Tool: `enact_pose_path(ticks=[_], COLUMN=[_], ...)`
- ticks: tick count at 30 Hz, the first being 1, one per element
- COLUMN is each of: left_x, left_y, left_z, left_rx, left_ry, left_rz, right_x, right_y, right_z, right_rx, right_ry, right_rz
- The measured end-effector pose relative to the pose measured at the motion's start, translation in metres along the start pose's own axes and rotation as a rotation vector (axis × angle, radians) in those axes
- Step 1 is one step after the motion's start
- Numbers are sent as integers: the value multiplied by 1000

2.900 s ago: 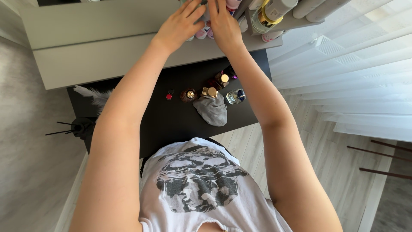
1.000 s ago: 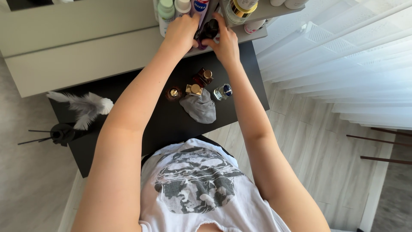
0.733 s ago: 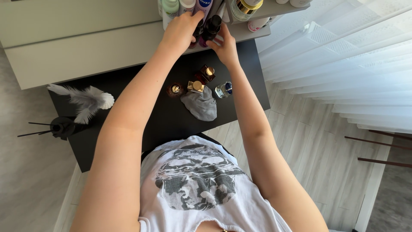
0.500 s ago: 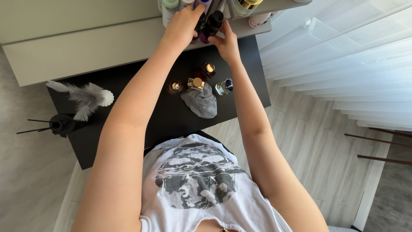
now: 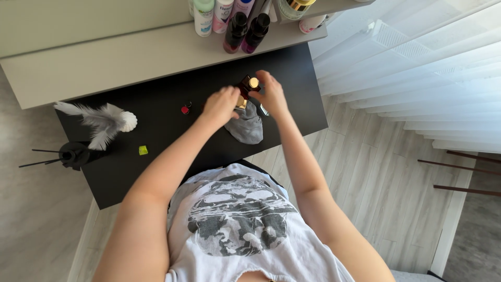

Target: Cleaning a dressing table by wiping down cosmetic bottles and the table surface with a grey cloth.

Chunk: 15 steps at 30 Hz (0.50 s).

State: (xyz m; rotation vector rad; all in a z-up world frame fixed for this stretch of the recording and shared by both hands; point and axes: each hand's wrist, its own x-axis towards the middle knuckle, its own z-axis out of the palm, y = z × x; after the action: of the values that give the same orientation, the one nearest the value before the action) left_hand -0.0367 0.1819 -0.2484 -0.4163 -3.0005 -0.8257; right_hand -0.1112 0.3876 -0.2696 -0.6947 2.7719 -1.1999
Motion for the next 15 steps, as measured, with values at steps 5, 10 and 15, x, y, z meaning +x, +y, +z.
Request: enact_pose_path(ticks=[5, 10, 15], left_x=[7, 1, -7], left_y=[-21, -9, -4], left_z=[41, -27, -157], left_rx=[60, 35, 3], left_ry=[-8, -1, 56], left_rz=[67, 31, -56], right_x=[7, 8, 26], right_y=[-29, -35, -96], right_z=[5, -10, -69], right_rx=[-72, -193, -238], right_ry=[-21, -29, -95], right_rz=[74, -29, -179])
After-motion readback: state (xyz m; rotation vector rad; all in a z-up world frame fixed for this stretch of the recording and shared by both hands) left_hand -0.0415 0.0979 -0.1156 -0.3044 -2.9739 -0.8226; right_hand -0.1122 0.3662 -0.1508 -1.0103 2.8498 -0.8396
